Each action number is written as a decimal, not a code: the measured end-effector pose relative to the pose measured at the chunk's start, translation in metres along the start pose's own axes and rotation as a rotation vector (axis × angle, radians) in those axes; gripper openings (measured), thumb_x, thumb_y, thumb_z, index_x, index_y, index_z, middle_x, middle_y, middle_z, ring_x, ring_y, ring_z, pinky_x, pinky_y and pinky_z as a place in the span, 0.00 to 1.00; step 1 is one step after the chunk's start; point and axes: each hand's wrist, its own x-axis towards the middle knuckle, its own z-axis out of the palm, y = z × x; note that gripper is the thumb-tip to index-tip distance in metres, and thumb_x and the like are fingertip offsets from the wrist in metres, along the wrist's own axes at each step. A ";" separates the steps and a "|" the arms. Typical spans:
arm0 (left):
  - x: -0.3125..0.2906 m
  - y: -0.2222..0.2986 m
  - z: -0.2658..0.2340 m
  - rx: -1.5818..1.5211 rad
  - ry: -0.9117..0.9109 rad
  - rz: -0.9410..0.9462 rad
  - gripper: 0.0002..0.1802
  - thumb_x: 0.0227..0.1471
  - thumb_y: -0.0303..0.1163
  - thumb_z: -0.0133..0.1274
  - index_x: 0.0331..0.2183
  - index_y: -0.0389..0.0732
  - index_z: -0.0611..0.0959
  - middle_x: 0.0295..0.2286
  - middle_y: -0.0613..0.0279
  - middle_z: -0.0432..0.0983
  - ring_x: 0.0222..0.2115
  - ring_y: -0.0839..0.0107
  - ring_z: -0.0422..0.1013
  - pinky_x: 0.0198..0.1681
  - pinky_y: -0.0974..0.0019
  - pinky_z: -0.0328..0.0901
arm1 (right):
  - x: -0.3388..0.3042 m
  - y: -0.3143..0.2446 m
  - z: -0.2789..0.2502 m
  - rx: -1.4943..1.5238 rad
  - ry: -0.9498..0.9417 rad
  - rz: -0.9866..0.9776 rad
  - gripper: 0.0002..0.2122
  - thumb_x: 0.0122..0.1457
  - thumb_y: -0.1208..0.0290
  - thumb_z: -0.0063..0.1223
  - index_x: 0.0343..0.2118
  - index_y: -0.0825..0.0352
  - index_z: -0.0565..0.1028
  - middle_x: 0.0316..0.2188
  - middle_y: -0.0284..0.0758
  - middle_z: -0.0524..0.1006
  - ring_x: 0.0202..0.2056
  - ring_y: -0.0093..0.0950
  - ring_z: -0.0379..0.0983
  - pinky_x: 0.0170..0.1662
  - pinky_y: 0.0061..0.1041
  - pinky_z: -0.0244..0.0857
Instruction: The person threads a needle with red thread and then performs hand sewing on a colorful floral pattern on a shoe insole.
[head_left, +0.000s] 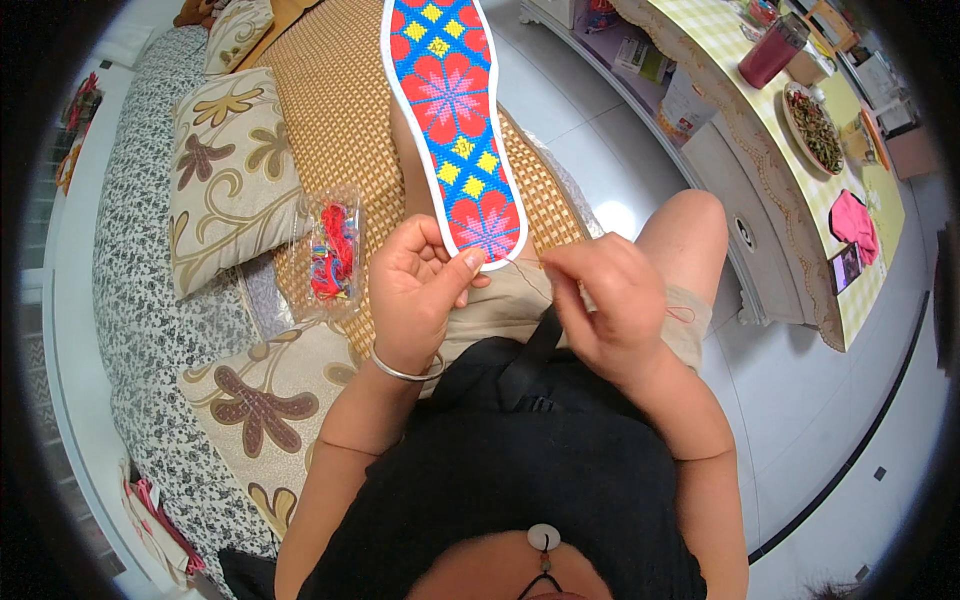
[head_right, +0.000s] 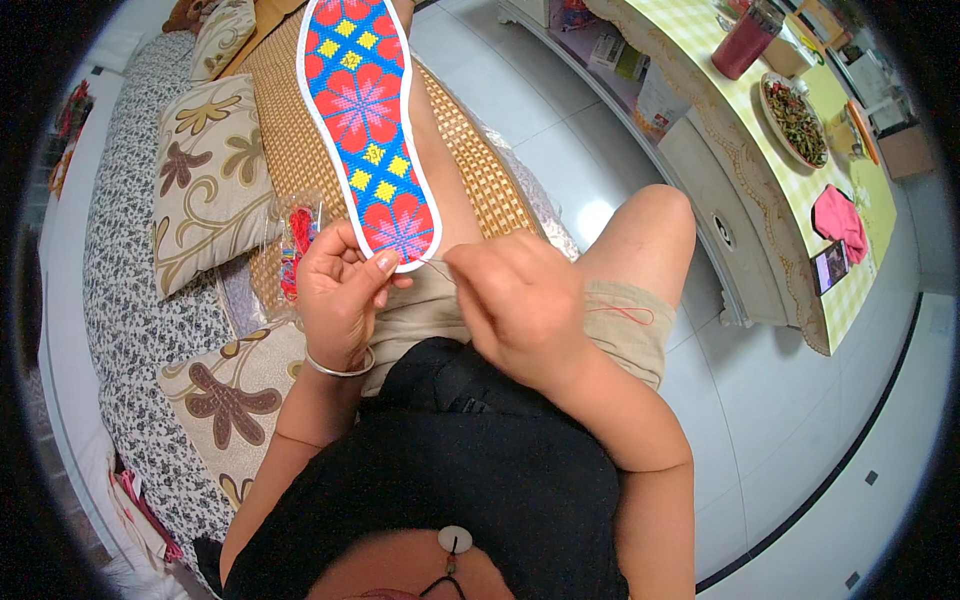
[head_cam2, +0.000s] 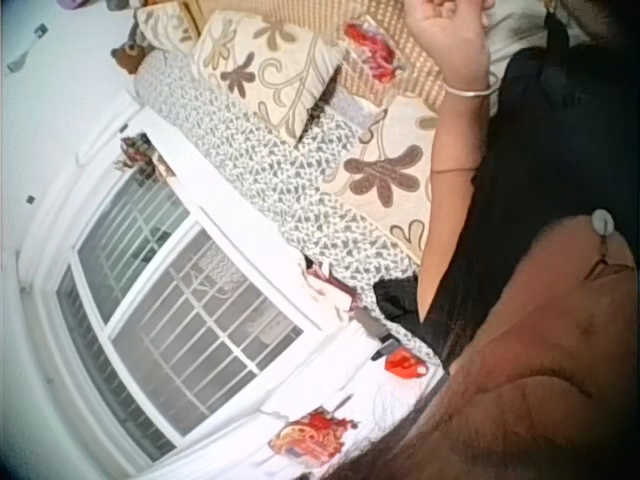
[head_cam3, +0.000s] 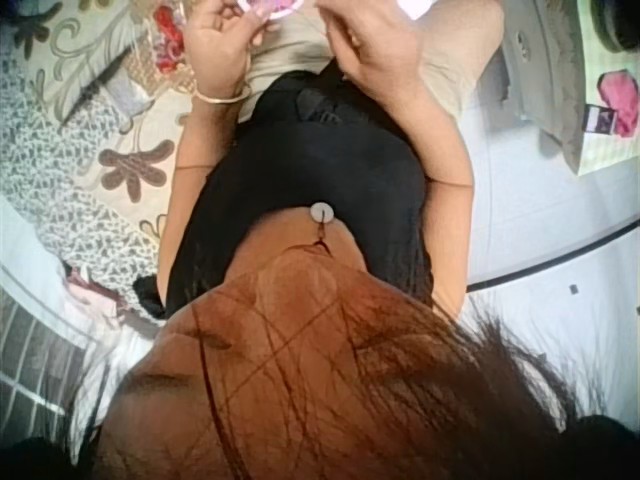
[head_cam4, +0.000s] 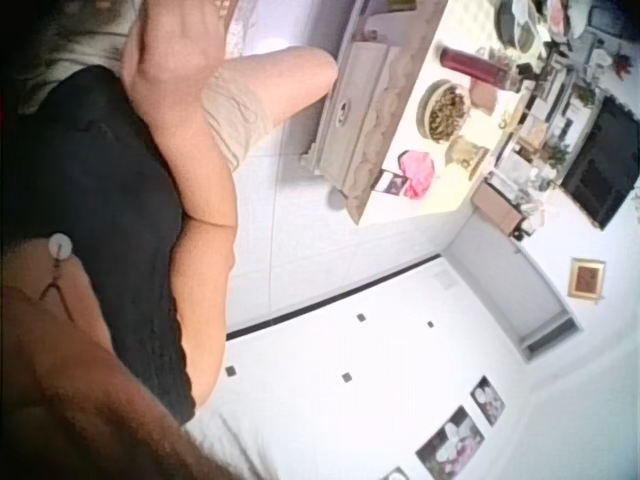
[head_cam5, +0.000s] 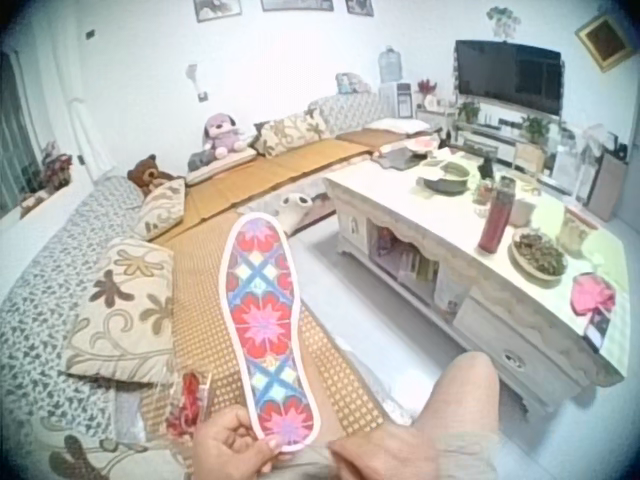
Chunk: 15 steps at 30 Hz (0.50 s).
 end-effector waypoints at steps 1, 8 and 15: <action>0.000 0.000 0.001 0.004 -0.009 0.002 0.05 0.49 0.20 0.52 0.28 0.35 0.72 0.23 0.65 0.72 0.17 0.87 0.61 0.27 0.77 0.69 | -0.001 -0.001 0.002 -0.010 -0.012 0.003 0.11 0.41 0.83 0.57 0.31 0.68 0.74 0.21 0.36 0.72 0.22 0.34 0.68 0.25 0.30 0.61; -0.005 -0.002 0.003 -0.011 0.004 0.025 0.05 0.49 0.20 0.52 0.30 0.34 0.72 0.26 0.62 0.74 0.17 0.87 0.62 0.27 0.78 0.68 | 0.001 -0.002 0.010 0.010 -0.028 -0.032 0.12 0.39 0.87 0.57 0.30 0.70 0.74 0.17 0.35 0.68 0.18 0.31 0.64 0.21 0.27 0.56; -0.006 -0.002 0.002 -0.001 -0.003 0.051 0.06 0.49 0.19 0.52 0.31 0.34 0.72 0.27 0.61 0.74 0.18 0.86 0.63 0.26 0.79 0.67 | 0.000 -0.003 0.012 -0.029 -0.051 -0.012 0.12 0.39 0.83 0.57 0.30 0.69 0.74 0.19 0.35 0.69 0.21 0.32 0.66 0.23 0.29 0.59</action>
